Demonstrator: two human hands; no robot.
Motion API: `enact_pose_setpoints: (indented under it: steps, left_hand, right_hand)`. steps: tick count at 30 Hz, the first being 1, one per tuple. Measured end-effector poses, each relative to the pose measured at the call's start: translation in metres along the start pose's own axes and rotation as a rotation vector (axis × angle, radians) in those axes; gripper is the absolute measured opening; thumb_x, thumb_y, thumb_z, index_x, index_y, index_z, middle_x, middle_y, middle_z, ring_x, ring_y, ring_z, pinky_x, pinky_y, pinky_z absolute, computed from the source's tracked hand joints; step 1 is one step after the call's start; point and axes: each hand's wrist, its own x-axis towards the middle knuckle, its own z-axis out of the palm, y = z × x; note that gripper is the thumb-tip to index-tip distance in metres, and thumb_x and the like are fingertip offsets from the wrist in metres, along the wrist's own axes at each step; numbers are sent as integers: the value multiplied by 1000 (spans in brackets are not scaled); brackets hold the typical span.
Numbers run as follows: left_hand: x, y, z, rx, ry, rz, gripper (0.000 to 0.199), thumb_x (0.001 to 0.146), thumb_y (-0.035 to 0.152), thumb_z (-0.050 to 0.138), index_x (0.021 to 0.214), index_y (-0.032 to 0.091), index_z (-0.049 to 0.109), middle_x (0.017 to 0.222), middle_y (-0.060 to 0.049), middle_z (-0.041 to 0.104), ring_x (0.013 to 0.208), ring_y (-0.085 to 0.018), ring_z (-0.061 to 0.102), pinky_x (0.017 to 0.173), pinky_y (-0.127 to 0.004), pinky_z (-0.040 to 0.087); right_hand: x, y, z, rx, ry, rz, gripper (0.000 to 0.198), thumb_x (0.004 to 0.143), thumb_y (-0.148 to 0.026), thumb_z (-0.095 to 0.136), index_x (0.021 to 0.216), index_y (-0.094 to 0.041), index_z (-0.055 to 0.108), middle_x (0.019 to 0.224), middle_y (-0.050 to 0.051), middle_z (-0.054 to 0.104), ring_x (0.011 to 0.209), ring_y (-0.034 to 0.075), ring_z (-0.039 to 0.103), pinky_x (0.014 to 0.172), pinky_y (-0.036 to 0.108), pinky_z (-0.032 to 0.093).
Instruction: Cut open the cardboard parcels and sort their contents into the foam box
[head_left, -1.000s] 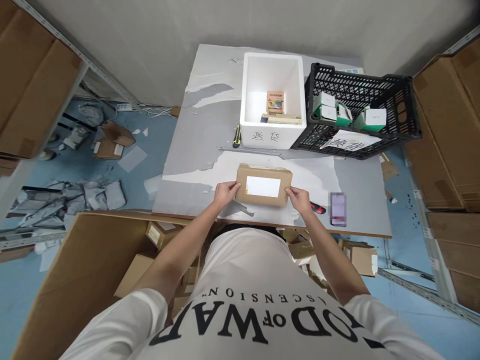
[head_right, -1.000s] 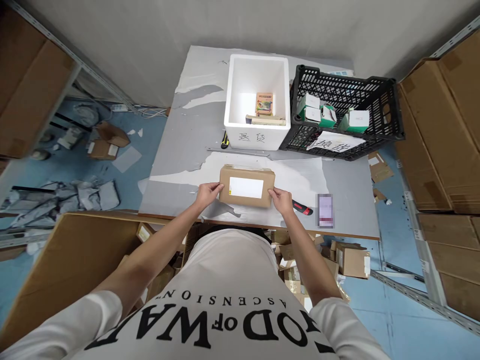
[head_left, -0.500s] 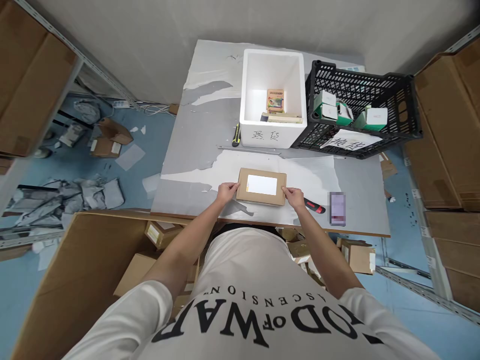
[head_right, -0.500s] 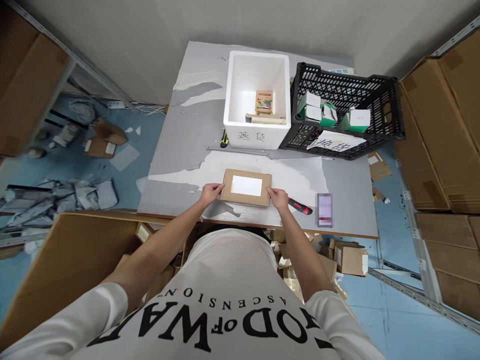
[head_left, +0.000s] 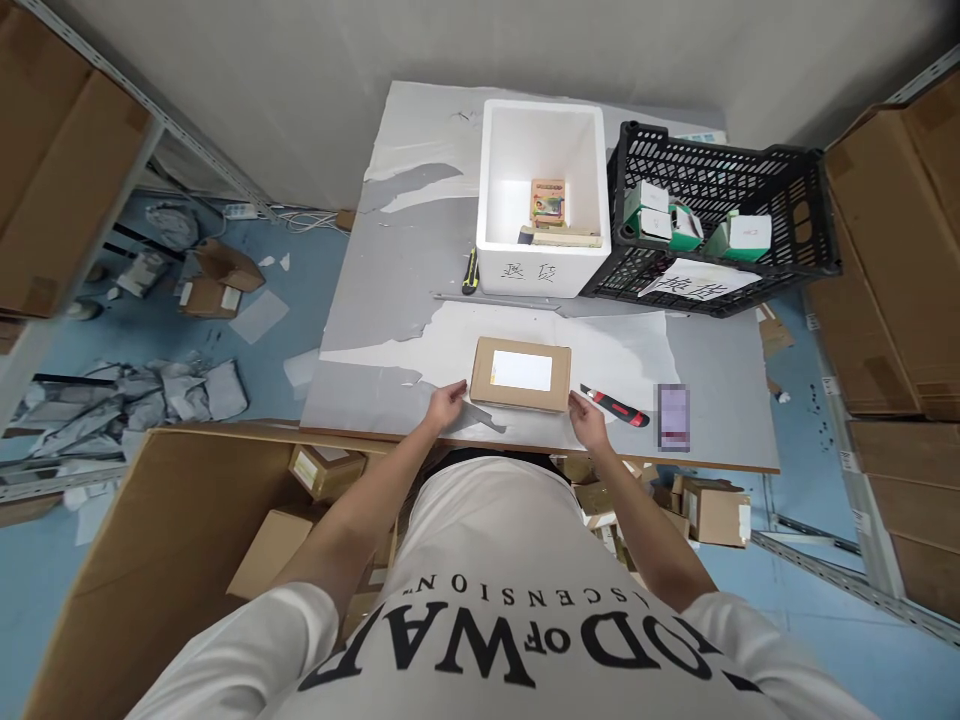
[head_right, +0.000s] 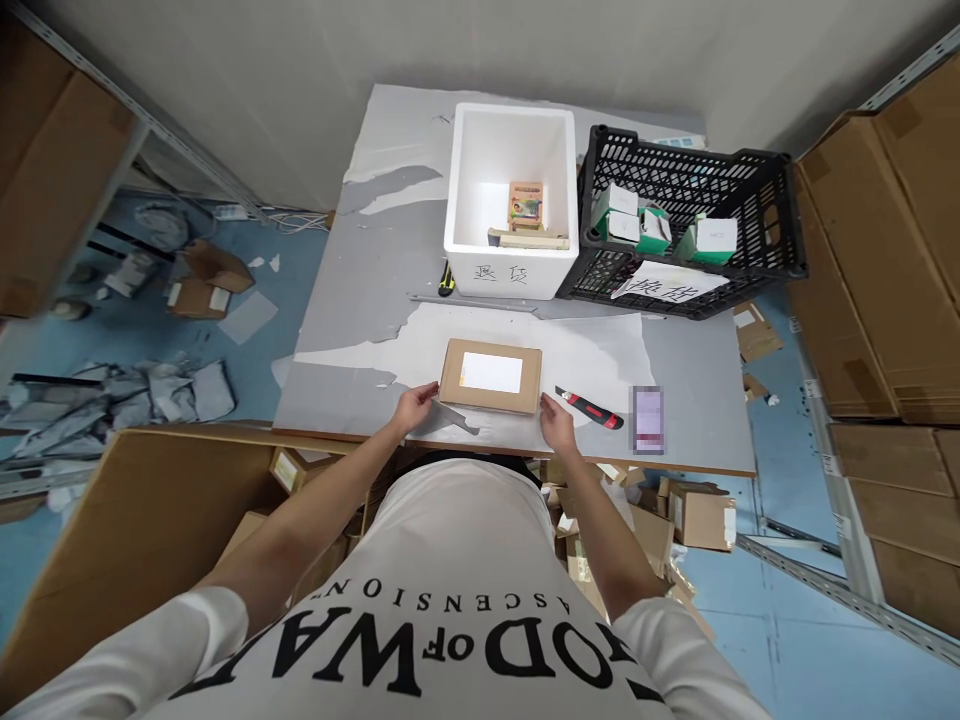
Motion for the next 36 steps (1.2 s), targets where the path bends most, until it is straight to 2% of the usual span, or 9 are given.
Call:
enact_pose_setpoints:
  steps: [2, 5, 10, 14, 19, 22, 25, 31, 36]
  left_hand:
    - [-11, -9, 5, -1, -27, 10, 48, 71, 27, 61, 116, 12, 65, 116, -11, 68, 108, -22, 64, 98, -36, 47]
    - [-22, -15, 14, 6, -48, 24, 45, 72, 30, 61, 114, 16, 67, 113, -7, 70, 106, -23, 64, 97, -39, 47]
    - [-24, -11, 21, 46, -22, 10, 35, 78, 34, 56, 106, 19, 71, 108, -3, 72, 101, -24, 65, 95, -38, 47]
    - [-27, -4, 20, 79, 1, 3, 34, 79, 33, 56, 106, 20, 71, 105, -1, 73, 100, -23, 65, 92, -35, 48]
    - [-38, 15, 10, 148, 80, 38, 38, 83, 36, 55, 115, 21, 68, 108, -4, 72, 101, -25, 66, 89, -33, 49]
    - [-40, 33, -1, 232, 156, 94, 35, 83, 39, 57, 111, 22, 71, 104, -5, 73, 93, -25, 68, 84, -32, 50]
    - [-35, 55, -11, 269, 211, 136, 33, 83, 42, 57, 104, 22, 74, 95, -6, 75, 82, -23, 69, 79, -31, 50]
    - [-14, 91, -14, 293, 260, 140, 35, 80, 49, 60, 85, 20, 77, 77, -5, 74, 72, -21, 68, 68, -29, 47]
    - [-6, 92, -10, 296, 215, 109, 32, 81, 46, 60, 87, 19, 77, 78, -5, 74, 74, -21, 68, 72, -31, 49]
  right_hand:
    - [-12, 9, 6, -21, -70, -27, 57, 73, -41, 59, 125, -18, 59, 127, 11, 62, 119, 23, 58, 101, 41, 44]
    - [-23, 12, 18, -29, -106, -21, 54, 73, -41, 56, 122, -18, 60, 126, 10, 63, 115, 22, 60, 101, 41, 44]
    - [-27, 3, 28, -170, 5, -5, 47, 79, -49, 49, 106, -15, 68, 108, 13, 71, 100, 25, 65, 93, 40, 47]
    - [-28, -4, 26, -235, 20, -12, 47, 79, -54, 48, 98, -17, 70, 101, 12, 73, 91, 26, 64, 87, 38, 48]
    - [-30, -23, 17, -318, 36, -57, 53, 81, -58, 45, 97, -16, 73, 83, 9, 74, 74, 23, 63, 76, 33, 48]
    - [-24, -45, 8, -365, 85, -144, 56, 84, -57, 44, 108, -15, 72, 83, 9, 75, 72, 22, 65, 72, 31, 49]
    - [-11, -68, -3, -383, 97, -188, 52, 82, -57, 50, 103, -17, 74, 84, 9, 75, 73, 24, 67, 73, 33, 49]
    - [23, -92, -16, -326, 35, -66, 42, 77, -58, 58, 82, -20, 77, 70, 4, 74, 66, 22, 68, 68, 32, 52]
    - [37, -92, -13, -375, 8, -28, 40, 77, -56, 58, 68, -20, 74, 61, 3, 70, 59, 19, 65, 64, 31, 50]
